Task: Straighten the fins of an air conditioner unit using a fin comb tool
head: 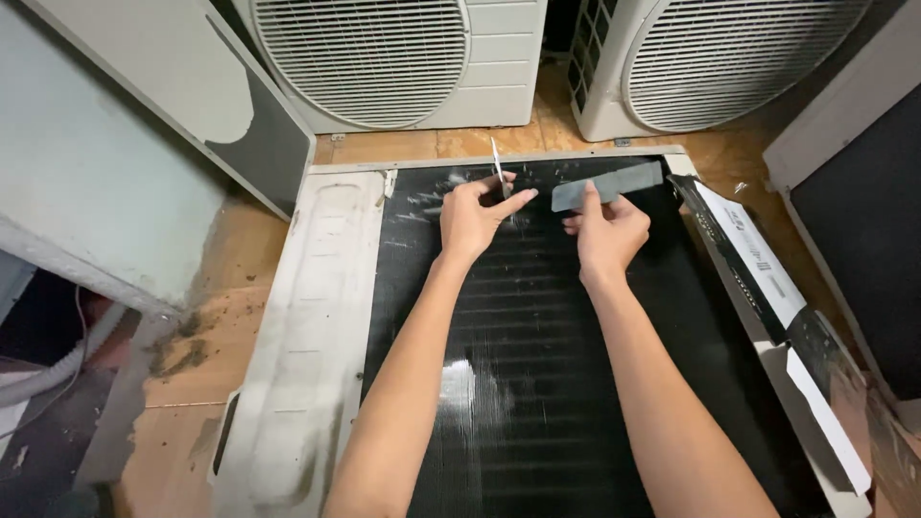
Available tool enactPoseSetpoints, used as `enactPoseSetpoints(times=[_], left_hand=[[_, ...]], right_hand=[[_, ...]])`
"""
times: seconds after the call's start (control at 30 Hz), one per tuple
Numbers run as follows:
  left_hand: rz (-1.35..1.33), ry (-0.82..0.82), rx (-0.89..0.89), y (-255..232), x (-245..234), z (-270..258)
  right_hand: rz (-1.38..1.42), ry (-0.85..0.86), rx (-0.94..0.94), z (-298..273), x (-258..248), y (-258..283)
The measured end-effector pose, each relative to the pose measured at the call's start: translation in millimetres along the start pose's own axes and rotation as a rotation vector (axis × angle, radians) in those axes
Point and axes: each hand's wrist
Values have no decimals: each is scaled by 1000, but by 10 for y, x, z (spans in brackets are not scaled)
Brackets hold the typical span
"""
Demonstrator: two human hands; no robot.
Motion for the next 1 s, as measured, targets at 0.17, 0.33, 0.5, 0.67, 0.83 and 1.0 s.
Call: enactPoseSetpoints(times=[0.17,0.33,0.5,0.67,0.83,1.0], left_hand=[[-4,-6,28,89,29,44],[34,-36,61,260,63,150],[54,-29,70,245,57,147],[28,-31,73,251,54,143],[25,-25,95,255,49,127],[34,-13,105,232,43,114]], right_hand=[[-130,11,-39,-60,-14,74],[-146,33,-59,-52,-26,65],[-175,50,-50,-62,-22,82],[-199,47,-51,-78,-27,101],[-231,79,-70,-61,-31,79],[-241,85,-78,-124,-65,195]])
Point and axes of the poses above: each hand's wrist, its own z-axis towards the middle knuckle, its own x-axis out of the palm, y = z × x, and after that the axes turned 6 degrees about -z, right-handed
